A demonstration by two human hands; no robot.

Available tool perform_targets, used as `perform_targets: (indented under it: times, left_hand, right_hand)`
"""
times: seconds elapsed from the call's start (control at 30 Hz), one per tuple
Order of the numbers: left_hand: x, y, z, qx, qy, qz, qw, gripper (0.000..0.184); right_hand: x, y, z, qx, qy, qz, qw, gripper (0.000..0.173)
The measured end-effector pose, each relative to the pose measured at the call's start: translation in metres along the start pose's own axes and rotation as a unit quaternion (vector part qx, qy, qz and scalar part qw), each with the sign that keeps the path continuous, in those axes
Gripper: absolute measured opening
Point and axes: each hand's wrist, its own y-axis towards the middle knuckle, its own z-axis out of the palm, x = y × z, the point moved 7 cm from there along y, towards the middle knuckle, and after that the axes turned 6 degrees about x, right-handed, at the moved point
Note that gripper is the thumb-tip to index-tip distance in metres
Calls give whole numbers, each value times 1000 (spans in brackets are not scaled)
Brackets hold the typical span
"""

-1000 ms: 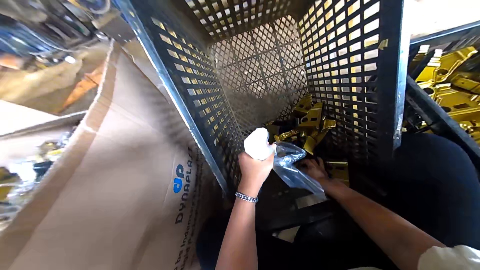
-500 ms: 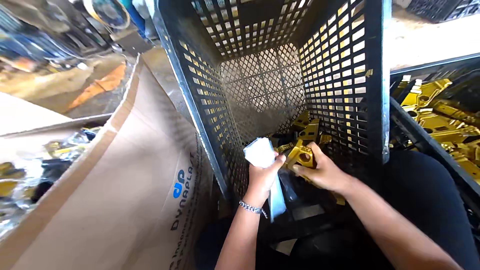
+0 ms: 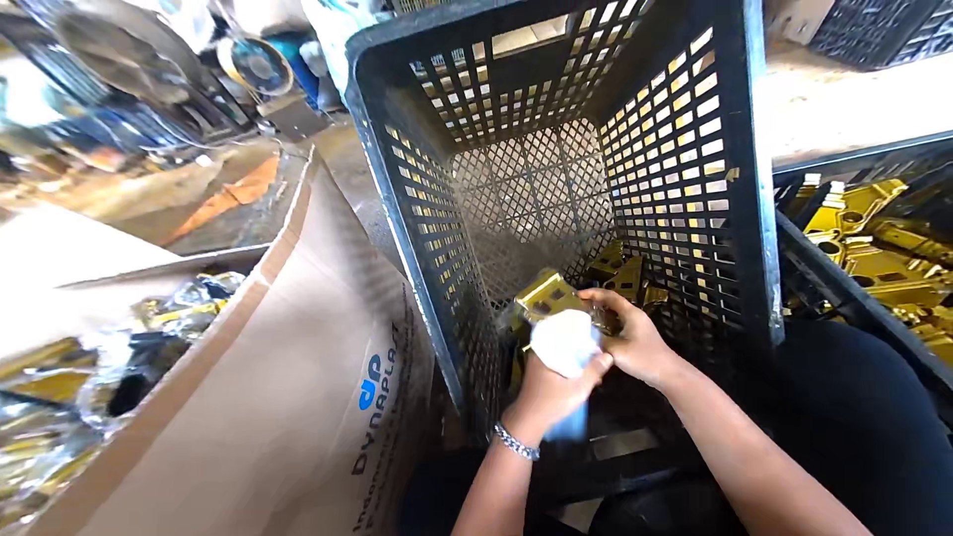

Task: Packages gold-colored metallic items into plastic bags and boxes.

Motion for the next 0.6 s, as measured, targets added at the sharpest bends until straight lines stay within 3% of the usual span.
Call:
perform_targets:
  times: [0.07,0.17,0.2,0.23,0.3,0.37,0.4,0.43,0.5,0.53,0.6]
  left_hand:
    - [2,-3,5,28,-89,-48,994,26]
    - [9,-3,-33,-56,-101,-126,985,34]
    - [12,-4,-44,-94,-70,-149,982,30]
    - [13,-4,-50,-117,-33,-155,980,28]
    - [15,-3,-50,-125,49,-124,983,41]
    - [15,1,-43,-121,104,-87,983,59]
    - [12,2,-38,-118,114,-70,984,67]
    - [11,4,-33,-119,116,-43,985,67]
    - [9,4,-20,-111,134,17,985,62]
    - [7,3,-14,-101,154,37,982,60]
    - [4,2,-5,-79,154,80,982,57]
  right_hand:
    - [6,-3,-13,41,-153,19,987,49]
    - [20,-16,-44,122,-331,101,930,29]
    - [32,-22,-54,116,-354,90,924,23]
    - [52,-31,-65,80,-349,17,934,17]
    - [97,-50,-84,-21,-187,-226,956,13]
    - [128,-52,-80,37,105,-328,938,28]
    - [126,-45,-72,40,138,-306,941,36]
    - [111,-34,-61,15,98,-245,964,40]
    - [61,-13,-27,68,-47,-59,995,47]
    - [40,-8,-10,115,-79,1,990,42]
    - [16,-10,5,131,-57,39,989,27]
